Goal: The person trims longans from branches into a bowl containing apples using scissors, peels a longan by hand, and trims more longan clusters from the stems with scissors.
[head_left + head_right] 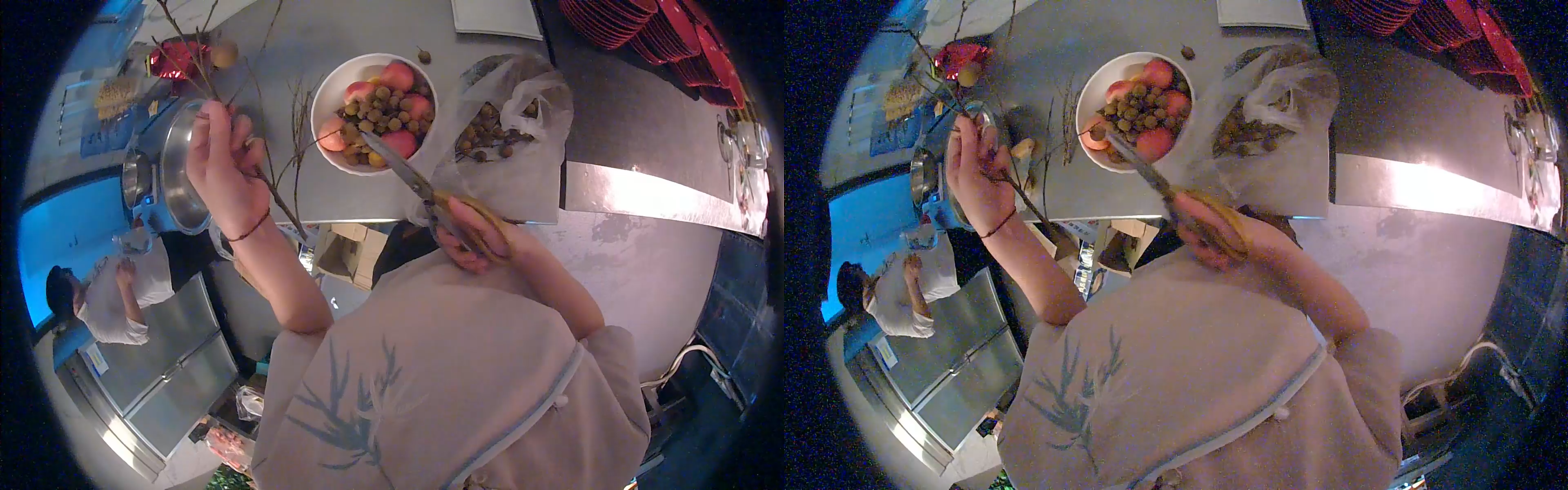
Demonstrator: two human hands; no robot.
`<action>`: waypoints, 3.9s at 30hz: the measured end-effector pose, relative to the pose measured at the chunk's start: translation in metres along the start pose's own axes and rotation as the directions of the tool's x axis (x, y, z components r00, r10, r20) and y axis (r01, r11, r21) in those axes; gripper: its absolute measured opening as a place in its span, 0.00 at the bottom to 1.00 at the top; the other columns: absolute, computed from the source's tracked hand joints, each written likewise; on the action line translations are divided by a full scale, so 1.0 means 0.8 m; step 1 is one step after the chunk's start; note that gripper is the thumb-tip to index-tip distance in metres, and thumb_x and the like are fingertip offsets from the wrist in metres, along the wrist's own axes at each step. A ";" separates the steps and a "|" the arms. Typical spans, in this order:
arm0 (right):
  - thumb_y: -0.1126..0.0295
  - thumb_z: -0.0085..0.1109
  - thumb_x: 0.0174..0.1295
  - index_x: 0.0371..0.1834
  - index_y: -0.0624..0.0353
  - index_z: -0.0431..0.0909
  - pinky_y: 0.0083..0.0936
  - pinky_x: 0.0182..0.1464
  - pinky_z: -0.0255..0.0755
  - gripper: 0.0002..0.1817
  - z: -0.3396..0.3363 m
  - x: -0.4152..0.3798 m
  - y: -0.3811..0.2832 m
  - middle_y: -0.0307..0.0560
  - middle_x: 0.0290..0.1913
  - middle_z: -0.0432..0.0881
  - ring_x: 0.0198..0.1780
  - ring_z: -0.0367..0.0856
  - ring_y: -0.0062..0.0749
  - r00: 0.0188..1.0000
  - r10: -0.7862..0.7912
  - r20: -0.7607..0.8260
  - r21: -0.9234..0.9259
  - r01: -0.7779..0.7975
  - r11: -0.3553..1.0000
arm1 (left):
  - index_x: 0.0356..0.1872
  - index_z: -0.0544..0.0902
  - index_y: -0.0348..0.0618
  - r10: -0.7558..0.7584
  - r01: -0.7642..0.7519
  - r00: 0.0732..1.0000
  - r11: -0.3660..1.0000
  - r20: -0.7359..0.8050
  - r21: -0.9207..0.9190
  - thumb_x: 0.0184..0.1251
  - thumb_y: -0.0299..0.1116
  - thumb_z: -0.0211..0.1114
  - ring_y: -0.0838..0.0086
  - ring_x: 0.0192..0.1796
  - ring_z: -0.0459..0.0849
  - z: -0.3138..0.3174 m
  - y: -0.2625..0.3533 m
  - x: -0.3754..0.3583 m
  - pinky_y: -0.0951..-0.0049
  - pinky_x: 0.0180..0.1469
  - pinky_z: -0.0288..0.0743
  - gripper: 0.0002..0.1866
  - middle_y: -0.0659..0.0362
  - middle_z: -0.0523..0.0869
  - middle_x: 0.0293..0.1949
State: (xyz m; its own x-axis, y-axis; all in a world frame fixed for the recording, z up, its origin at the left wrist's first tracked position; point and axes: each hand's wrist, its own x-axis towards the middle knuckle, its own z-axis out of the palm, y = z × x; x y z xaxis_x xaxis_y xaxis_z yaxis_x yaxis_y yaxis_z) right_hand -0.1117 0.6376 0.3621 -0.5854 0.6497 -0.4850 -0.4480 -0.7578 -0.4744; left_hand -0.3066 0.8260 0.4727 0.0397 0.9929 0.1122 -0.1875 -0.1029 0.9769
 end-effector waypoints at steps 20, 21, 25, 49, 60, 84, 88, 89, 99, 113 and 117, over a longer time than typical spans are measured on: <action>0.36 0.39 0.59 0.27 0.51 0.63 0.17 0.13 0.53 0.27 0.027 0.024 -0.047 0.34 0.15 0.61 0.13 0.58 0.19 0.998 -0.054 0.029 -0.033 0.055 0.998 | 0.36 0.75 0.41 0.004 0.000 0.993 0.999 -0.114 0.036 0.63 0.33 0.59 0.90 0.24 0.62 0.038 0.032 0.011 0.91 0.17 0.51 0.07 0.66 0.75 0.32; 0.36 0.39 0.59 0.27 0.51 0.63 0.17 0.13 0.53 0.27 0.025 0.026 -0.045 0.34 0.15 0.61 0.12 0.58 0.19 0.998 -0.060 0.037 -0.031 0.062 0.998 | 0.36 0.75 0.41 0.000 0.005 0.991 0.999 -0.133 0.037 0.63 0.33 0.59 0.90 0.24 0.62 0.040 0.032 0.010 0.90 0.17 0.51 0.07 0.66 0.75 0.32; 0.36 0.36 0.59 0.25 0.52 0.63 0.18 0.13 0.54 0.28 0.021 0.032 -0.045 0.35 0.13 0.59 0.11 0.58 0.19 0.994 -0.083 0.064 -0.047 0.086 0.995 | 0.36 0.75 0.42 -0.034 0.034 0.999 0.999 -0.038 0.000 0.63 0.32 0.59 0.90 0.24 0.62 0.034 0.032 0.008 0.90 0.17 0.49 0.06 0.67 0.75 0.31; 0.40 0.38 0.61 0.34 0.52 0.62 0.21 0.08 0.52 0.24 -0.034 0.116 -0.076 0.36 0.09 0.63 0.06 0.59 0.21 0.967 -0.236 -0.092 -0.186 0.216 0.958 | 0.30 0.76 0.44 0.062 -0.061 0.998 0.983 0.001 0.175 0.62 0.31 0.60 0.88 0.21 0.64 0.027 -0.095 0.095 0.87 0.20 0.55 0.04 0.70 0.69 0.20; 0.51 0.52 0.58 0.26 0.56 0.69 0.19 0.12 0.57 0.18 -0.074 -0.020 -0.008 0.36 0.16 0.67 0.12 0.63 0.20 0.406 -0.602 -0.687 -0.446 0.419 0.791 | 0.32 0.75 0.41 -0.132 0.123 0.990 0.983 0.055 0.138 0.63 0.33 0.59 0.89 0.20 0.62 -0.006 -0.101 0.051 0.87 0.18 0.52 0.06 0.69 0.69 0.20; 0.54 0.57 0.53 0.34 0.61 0.79 0.32 0.37 0.72 0.19 -0.206 -0.080 -0.041 0.51 0.33 0.81 0.34 0.79 0.41 -0.356 -0.624 -0.696 -0.497 -0.389 0.776 | 0.36 0.77 0.43 -0.418 0.374 0.892 0.896 0.174 0.238 0.63 0.30 0.58 0.92 0.19 0.61 0.037 -0.085 -0.013 0.89 0.18 0.50 0.04 0.72 0.69 0.20; 0.67 0.61 0.54 0.31 0.60 0.81 0.19 0.32 0.67 0.08 -0.065 -0.035 -0.090 0.42 0.30 0.80 0.30 0.75 0.22 -0.054 -0.862 -0.504 -0.856 0.160 0.491 | 0.34 0.76 0.44 -0.408 0.343 0.876 0.902 0.256 0.264 0.63 0.31 0.58 0.91 0.19 0.59 0.045 -0.085 -0.023 0.89 0.18 0.48 0.03 0.72 0.66 0.18; 0.69 0.65 0.50 0.33 0.59 0.81 0.19 0.36 0.68 0.09 -0.037 -0.019 -0.089 0.43 0.37 0.78 0.34 0.75 0.23 -0.008 -0.940 -0.341 -0.932 0.136 0.337 | 0.34 0.76 0.44 -0.409 0.338 0.866 0.903 0.289 0.266 0.63 0.31 0.58 0.91 0.19 0.59 0.044 -0.088 -0.029 0.89 0.18 0.48 0.03 0.72 0.66 0.18; 0.64 0.68 0.43 0.40 0.55 0.79 0.28 0.55 0.53 0.18 0.005 0.050 -0.106 0.40 0.38 0.77 0.48 0.69 0.34 0.206 -0.967 -0.148 -0.978 0.115 0.174 | 0.41 0.76 0.41 -0.587 0.511 0.728 0.809 0.354 0.291 0.62 0.29 0.59 0.91 0.22 0.63 0.040 -0.073 -0.052 0.89 0.19 0.51 0.08 0.71 0.70 0.22; 0.70 0.64 0.48 0.39 0.61 0.80 0.22 0.49 0.65 0.14 0.000 0.042 -0.110 0.43 0.41 0.75 0.48 0.70 0.28 0.567 -0.800 -0.197 -0.685 0.504 0.526 | 0.39 0.76 0.38 -0.453 0.289 0.857 0.818 0.247 0.497 0.63 0.31 0.58 0.89 0.22 0.65 0.010 -0.084 -0.038 0.88 0.19 0.54 0.08 0.66 0.73 0.24; 0.70 0.63 0.49 0.40 0.61 0.79 0.20 0.48 0.66 0.14 0.002 0.031 -0.112 0.43 0.40 0.75 0.46 0.71 0.26 0.470 -0.879 -0.086 -0.829 0.455 0.324 | 0.38 0.77 0.35 0.200 -0.220 0.974 0.741 0.105 0.634 0.63 0.32 0.58 0.88 0.22 0.68 -0.021 -0.101 -0.005 0.87 0.20 0.59 0.10 0.63 0.77 0.26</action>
State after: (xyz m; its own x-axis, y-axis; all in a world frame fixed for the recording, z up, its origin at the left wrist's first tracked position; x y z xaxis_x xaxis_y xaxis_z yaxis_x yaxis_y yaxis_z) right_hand -0.0871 0.7212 0.3940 0.1767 0.9762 0.1261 0.1485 0.1002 -0.9838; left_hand -0.3081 0.8316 0.3900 0.1041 0.9404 0.3236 0.4744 -0.3330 0.8149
